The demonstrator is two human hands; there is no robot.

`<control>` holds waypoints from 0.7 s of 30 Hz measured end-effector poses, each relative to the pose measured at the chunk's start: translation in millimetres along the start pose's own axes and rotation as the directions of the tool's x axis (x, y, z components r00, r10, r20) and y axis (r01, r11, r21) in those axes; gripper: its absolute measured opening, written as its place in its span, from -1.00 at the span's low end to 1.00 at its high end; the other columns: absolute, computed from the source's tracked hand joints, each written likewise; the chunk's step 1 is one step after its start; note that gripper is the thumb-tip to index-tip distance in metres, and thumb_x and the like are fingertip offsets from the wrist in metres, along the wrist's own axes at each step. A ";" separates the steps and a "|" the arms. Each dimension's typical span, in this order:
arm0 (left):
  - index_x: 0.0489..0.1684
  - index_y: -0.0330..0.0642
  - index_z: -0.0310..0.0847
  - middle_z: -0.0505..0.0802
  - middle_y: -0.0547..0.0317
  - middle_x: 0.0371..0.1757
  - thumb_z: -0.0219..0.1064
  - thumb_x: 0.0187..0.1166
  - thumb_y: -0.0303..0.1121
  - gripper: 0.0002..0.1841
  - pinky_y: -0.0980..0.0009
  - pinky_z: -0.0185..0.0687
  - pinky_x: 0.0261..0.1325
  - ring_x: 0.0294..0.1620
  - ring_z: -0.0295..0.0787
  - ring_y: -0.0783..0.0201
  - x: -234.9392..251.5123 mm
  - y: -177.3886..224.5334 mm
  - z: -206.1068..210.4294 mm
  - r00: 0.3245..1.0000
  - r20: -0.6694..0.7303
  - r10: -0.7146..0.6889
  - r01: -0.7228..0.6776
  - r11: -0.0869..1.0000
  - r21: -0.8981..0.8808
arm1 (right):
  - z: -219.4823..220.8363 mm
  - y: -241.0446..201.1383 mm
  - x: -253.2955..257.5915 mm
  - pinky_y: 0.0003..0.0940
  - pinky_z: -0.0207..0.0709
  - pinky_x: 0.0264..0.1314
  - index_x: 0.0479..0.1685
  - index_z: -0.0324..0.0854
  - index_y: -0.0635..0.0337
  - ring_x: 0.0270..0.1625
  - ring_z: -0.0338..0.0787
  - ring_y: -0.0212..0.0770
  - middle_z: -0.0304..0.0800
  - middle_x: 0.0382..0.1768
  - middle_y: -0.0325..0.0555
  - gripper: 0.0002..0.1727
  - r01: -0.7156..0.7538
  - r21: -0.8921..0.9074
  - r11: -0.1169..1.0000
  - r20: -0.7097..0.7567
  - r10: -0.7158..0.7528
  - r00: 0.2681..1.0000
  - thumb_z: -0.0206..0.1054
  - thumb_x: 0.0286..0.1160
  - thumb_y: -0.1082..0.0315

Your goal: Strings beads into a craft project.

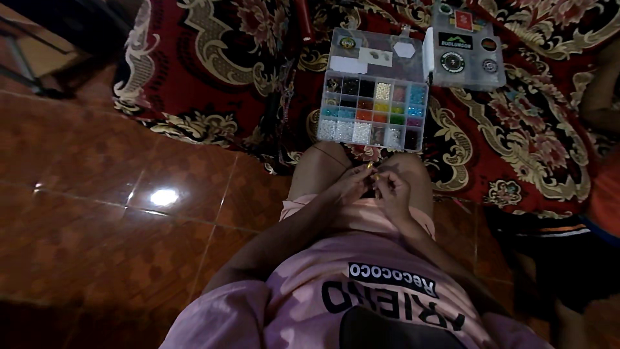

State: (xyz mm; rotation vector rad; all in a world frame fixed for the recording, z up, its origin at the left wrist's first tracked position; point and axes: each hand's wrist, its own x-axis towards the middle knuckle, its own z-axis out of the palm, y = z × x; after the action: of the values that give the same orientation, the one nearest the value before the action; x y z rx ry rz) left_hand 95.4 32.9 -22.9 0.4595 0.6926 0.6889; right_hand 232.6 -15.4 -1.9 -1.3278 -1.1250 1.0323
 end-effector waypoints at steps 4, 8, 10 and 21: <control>-0.02 -0.11 0.59 0.81 0.32 -0.26 -0.08 0.88 -0.35 -0.73 0.39 0.74 0.07 -0.20 0.79 0.42 -1.8 2.7 2.1 1.000 -0.007 -0.007 0.007 1.000 0.006 | 0.0 1.4 0.1 -0.64 0.56 -0.53 -0.33 0.70 0.33 -0.60 0.61 -0.57 0.70 -0.56 -0.33 -0.87 0.015 0.000 1.000 -0.004 -0.015 1.000 0.25 0.50 0.51; 0.00 -0.12 0.58 0.81 0.32 -0.25 -0.09 0.89 -0.34 -0.73 0.40 0.73 0.08 -0.20 0.78 0.42 -1.8 3.1 1.5 1.000 -0.003 -0.024 0.024 1.000 -0.003 | 0.3 1.8 0.5 -0.65 0.56 -0.53 -0.34 0.70 0.32 -0.60 0.61 -0.57 0.70 -0.56 -0.33 -0.86 0.025 0.005 1.000 -0.003 -0.025 1.000 0.25 0.50 0.51; -0.04 -0.12 0.58 0.80 0.33 -0.28 -0.10 0.89 -0.34 -0.72 0.43 0.73 0.05 -0.23 0.77 0.44 -2.1 3.9 2.5 1.000 -0.012 -0.027 0.026 1.000 -0.006 | 0.7 1.7 0.3 -0.66 0.56 -0.52 -0.34 0.70 0.32 -0.59 0.62 -0.58 0.71 -0.55 -0.33 -0.86 0.031 -0.005 1.000 -0.002 -0.031 1.000 0.25 0.48 0.51; -0.01 -0.13 0.57 0.77 0.34 -0.25 -0.11 0.90 -0.30 -0.71 0.46 0.71 -0.01 -0.23 0.74 0.45 -4.9 6.4 6.3 0.998 -0.039 -0.044 0.045 0.999 0.019 | 1.8 4.1 -0.6 -0.66 0.58 -0.52 -0.34 0.70 0.36 -0.59 0.63 -0.58 0.72 -0.54 -0.29 -0.87 0.068 -0.094 0.993 -0.005 -0.069 0.998 0.28 0.47 0.50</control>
State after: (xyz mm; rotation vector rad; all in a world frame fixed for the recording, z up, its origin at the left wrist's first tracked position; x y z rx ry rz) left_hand 94.4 32.8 -12.7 0.4486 0.7450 0.6511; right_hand 231.0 -15.6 -6.2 -1.3563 -1.2172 0.9333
